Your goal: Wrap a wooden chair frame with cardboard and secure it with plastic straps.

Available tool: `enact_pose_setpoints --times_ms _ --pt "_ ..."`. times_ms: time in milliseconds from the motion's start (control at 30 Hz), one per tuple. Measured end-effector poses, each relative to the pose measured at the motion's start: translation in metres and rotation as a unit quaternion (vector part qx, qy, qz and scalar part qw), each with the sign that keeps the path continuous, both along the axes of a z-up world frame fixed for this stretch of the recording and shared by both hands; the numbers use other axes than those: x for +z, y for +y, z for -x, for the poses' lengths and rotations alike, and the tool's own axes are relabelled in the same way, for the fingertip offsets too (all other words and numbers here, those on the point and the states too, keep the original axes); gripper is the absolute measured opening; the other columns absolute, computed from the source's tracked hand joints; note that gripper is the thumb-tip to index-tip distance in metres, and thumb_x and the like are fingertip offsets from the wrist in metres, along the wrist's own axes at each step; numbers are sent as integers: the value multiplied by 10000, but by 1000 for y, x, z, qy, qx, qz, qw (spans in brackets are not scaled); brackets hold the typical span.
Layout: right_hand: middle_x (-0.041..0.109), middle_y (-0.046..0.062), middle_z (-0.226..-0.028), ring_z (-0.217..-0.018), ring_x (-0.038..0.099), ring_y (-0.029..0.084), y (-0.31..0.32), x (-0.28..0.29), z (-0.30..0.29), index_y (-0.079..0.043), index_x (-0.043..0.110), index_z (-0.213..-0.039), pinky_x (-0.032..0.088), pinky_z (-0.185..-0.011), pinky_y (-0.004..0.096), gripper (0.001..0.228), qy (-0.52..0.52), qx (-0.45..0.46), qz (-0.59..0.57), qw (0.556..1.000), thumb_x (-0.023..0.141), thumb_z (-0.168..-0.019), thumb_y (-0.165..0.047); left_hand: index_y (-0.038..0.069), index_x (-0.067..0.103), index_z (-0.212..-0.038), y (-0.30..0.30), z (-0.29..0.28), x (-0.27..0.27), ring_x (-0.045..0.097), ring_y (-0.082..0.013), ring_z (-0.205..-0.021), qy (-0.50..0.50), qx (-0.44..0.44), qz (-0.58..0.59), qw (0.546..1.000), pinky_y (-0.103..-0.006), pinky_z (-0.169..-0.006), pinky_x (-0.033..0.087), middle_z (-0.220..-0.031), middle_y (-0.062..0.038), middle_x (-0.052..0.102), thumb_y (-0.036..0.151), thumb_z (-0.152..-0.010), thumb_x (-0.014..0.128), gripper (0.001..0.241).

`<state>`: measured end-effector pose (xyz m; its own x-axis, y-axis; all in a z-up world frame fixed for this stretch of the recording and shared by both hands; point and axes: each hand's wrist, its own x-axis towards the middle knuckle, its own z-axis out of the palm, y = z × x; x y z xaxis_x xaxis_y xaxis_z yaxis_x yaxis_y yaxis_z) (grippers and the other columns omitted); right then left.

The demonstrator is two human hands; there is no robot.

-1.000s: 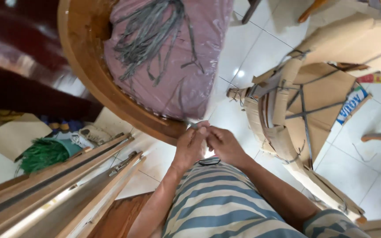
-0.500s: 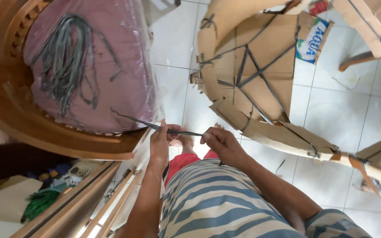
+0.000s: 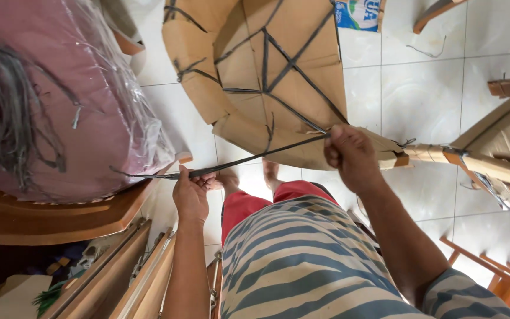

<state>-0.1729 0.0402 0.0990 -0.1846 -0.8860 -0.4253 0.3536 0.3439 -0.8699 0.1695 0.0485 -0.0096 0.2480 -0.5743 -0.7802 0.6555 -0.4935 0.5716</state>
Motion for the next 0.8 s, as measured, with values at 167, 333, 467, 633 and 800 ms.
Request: enact_pose_setpoints --times_ms 167,333,467,633,800 --pt "451 9 -599 -498 498 96 0 3 37 -66 613 -871 419 -472 189 295 -33 -78 17 996 582 -1101 -248 100 537 -713 9 29 7 738 -252 -693 -12 -29 -14 999 -346 -720 627 -652 -105 615 450 -1078 527 506" --pt "451 -2 -643 -536 510 104 0 5 61 -96 608 -913 418 -503 207 302 -15 -159 25 987 531 -1125 -297 109 543 -737 13 32 1 764 -262 -741 -30 -45 -4 999 -375 -813 634 -675 -118 624 473 -1069 538 493" --pt "492 19 -666 -566 543 109 1 -6 73 -80 605 -923 443 -535 202 323 131 -112 7 985 543 -1163 -287 84 556 -759 10 24 -24 728 -226 -738 -129 -117 26 984 -349 -783 599 -678 -85 596 418 -1078 546 462" --pt "546 69 -701 -633 552 130 -2 -14 49 -35 621 -953 445 -604 230 323 227 18 14 974 565 -1193 -243 107 621 -744 -1 51 47 738 -128 -704 -159 -182 82 967 -202 -747 567 -654 -46 676 377 -1088 497 455" --pt "564 72 -717 -653 554 131 -15 -3 21 -41 619 -953 453 -624 234 320 222 54 40 973 551 -1188 -247 69 657 -826 7 57 50 765 -232 -839 -227 -283 126 923 -394 -906 589 -777 -131 717 502 -1095 450 550"
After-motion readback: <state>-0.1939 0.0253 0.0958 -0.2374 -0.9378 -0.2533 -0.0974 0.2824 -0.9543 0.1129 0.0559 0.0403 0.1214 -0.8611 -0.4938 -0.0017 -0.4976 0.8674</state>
